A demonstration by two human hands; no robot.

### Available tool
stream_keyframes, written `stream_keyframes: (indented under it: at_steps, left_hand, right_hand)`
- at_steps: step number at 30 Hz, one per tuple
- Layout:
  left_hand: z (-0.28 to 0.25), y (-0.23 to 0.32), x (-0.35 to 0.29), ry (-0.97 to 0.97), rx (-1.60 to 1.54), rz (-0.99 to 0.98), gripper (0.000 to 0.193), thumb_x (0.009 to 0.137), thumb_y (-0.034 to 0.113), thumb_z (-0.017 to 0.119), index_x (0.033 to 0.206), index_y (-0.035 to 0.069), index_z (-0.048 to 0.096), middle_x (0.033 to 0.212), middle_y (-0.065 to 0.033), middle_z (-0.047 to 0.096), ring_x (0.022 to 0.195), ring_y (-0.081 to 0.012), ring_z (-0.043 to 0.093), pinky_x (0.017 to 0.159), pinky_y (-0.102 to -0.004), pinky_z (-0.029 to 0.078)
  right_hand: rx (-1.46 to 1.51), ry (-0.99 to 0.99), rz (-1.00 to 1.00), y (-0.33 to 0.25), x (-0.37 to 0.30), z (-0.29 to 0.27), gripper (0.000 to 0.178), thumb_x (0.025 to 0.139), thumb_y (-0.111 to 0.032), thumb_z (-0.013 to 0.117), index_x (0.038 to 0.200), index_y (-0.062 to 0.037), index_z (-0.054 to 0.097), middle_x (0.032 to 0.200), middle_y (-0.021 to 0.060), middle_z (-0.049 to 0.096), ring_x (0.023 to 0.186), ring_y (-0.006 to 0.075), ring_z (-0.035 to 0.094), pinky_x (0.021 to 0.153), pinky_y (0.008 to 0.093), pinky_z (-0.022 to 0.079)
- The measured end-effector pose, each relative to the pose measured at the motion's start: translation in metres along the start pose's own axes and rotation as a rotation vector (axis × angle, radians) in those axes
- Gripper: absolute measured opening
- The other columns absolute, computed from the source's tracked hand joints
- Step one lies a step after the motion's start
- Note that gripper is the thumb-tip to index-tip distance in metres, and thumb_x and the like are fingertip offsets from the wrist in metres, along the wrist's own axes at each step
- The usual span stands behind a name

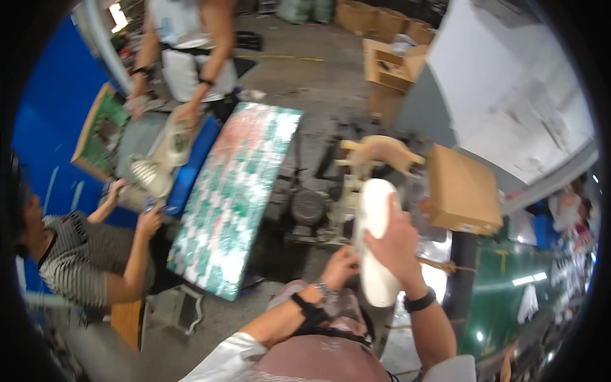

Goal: Insert shoe lasts into uppers and organize them on a rack at a manufacturing station.

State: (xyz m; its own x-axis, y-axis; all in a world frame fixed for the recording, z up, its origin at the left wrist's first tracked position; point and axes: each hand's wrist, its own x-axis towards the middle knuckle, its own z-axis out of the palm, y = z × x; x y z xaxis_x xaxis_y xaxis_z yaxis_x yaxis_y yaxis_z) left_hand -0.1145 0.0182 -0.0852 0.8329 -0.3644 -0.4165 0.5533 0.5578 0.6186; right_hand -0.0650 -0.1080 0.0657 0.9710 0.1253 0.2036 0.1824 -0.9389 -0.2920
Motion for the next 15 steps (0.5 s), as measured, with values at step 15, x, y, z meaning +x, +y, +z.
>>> stream_keyframes:
  at_steps: [15]
  left_hand:
    - [0.065,-0.018,-0.018,-0.375,-0.884,-0.25,0.081,0.094,0.069,0.053,0.154,0.014,0.041,0.144,-0.0078,0.055,0.128,-0.0235,0.056,0.108,-0.0377,0.045]
  right_hand:
    - [0.113,0.113,0.011,-0.02,-0.039,0.007,0.09,0.076,-0.017,0.074,0.155,-0.0012,0.033,0.105,0.0209,0.058,0.097,0.0386,0.06,0.082,0.046,0.048]
